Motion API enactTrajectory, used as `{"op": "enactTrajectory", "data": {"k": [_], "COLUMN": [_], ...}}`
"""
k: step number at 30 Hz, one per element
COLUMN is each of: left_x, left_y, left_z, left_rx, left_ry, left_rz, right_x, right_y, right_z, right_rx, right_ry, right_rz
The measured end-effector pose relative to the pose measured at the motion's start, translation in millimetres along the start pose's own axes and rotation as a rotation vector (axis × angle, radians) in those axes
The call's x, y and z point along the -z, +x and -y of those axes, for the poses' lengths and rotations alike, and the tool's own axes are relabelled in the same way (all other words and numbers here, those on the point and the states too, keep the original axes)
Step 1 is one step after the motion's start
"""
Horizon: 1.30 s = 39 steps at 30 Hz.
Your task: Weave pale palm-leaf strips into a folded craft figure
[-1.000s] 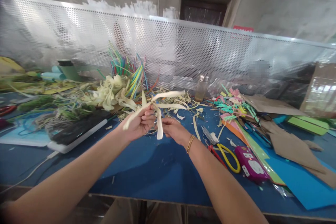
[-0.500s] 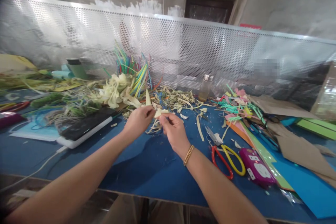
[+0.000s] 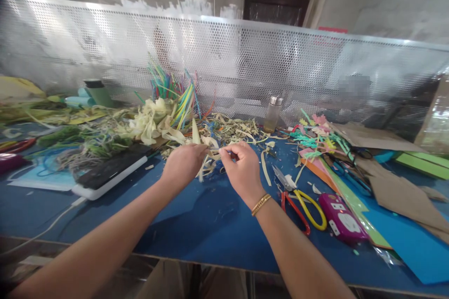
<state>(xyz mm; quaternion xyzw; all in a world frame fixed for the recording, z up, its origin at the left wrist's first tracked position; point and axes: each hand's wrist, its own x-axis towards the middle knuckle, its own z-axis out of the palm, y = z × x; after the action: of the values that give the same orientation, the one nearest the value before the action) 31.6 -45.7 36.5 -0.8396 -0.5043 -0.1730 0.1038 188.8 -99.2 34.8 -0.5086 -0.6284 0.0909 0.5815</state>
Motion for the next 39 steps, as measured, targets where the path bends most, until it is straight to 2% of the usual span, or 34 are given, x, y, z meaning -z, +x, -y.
{"op": "enactTrajectory", "data": {"k": [3,6,9,12,14,16,19,23,26,31,34,36,39], "left_x": [2,2,3,3,1,-4,-13,-21,-26,-24,-18,-15,-15], "left_y": [-1,-3,-4,-5,-5,-6,-7,-7,-5,-4,-4,-4,-2], "left_z": [-1,-3,-5,-7,-8,-8,-8,-6,-4,0,6,10,15], "left_rx": [-0.015,-0.03,-0.063,-0.133,-0.156,-0.129,-0.091,-0.093,-0.07,-0.034,0.087,0.174,0.209], "left_ry": [0.034,0.08,0.092,0.056,0.03,0.001,-0.102,-0.343,-0.607,-1.318,-1.689,-1.841,-1.915], "left_rz": [-0.022,-0.044,-0.057,-0.05,-0.034,-0.041,-0.062,-0.03,0.055,0.369,0.542,0.609,0.71], "right_x": [9,14,14,8,2,-2,-7,-11,-11,-8,-6,-5,-3], "right_y": [0,0,1,1,-1,-2,-1,2,5,5,5,5,7], "right_z": [10,15,15,10,4,-2,-11,-24,-32,-35,-34,-33,-32], "right_rx": [0.235,0.324,0.292,0.11,0.013,0.036,0.209,0.286,0.291,0.307,0.314,0.317,0.336], "right_ry": [-0.272,-0.359,-0.244,0.1,0.2,0.09,-0.211,-0.468,-0.51,-0.473,-0.459,-0.459,-0.489], "right_rz": [-0.014,-0.035,0.04,0.269,0.365,0.379,0.392,0.402,0.392,0.35,0.285,0.274,0.327]}}
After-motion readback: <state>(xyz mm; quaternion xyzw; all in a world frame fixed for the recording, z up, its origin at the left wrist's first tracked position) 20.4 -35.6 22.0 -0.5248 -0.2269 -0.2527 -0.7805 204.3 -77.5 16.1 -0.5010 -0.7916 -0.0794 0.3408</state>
